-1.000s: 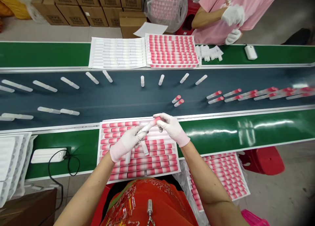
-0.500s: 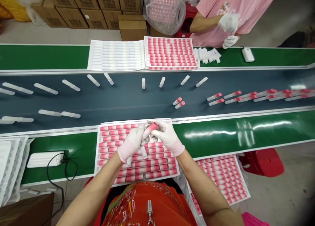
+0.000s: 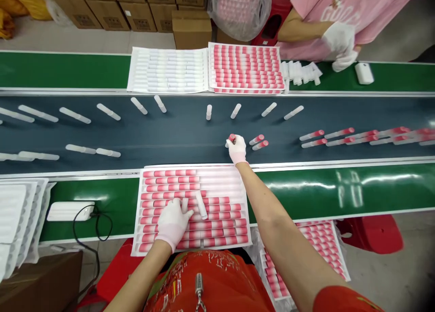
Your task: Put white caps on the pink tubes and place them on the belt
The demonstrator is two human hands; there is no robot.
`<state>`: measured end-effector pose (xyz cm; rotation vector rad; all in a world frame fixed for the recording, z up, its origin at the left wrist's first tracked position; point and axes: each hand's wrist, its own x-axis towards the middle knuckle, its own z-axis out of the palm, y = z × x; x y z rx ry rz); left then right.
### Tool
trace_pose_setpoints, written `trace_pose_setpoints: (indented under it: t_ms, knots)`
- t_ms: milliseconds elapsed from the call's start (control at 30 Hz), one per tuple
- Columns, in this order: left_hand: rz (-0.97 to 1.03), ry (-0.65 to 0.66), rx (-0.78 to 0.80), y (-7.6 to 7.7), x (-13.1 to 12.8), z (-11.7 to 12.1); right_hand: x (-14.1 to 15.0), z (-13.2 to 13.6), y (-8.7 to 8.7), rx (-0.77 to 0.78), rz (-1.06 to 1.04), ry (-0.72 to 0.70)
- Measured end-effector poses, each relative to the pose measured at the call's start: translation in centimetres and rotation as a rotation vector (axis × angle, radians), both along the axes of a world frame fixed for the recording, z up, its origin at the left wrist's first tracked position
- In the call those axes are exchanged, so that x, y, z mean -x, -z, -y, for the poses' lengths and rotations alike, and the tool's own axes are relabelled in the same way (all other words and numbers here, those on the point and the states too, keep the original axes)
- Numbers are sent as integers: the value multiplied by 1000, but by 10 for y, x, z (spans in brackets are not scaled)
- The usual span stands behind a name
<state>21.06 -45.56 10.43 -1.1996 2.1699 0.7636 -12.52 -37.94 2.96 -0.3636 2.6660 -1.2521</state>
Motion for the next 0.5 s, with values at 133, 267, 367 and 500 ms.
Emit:
trace_pose_setpoints:
  t_ms: [133,267,367,500]
  knots:
    - [22,103,4,2,0,-3,-28,-32,-9,-94,29,35]
    - [-131,49,-1,-1,-1,5,-118,-96,-31,-332,-123,-423]
    - [-349,-88,-84,-10,3,14,-188,-135,-33,-442,-131,-680]
    - [-673,-177,-346,-26,24,20,-223,-146,-30,-256,-8,-566]
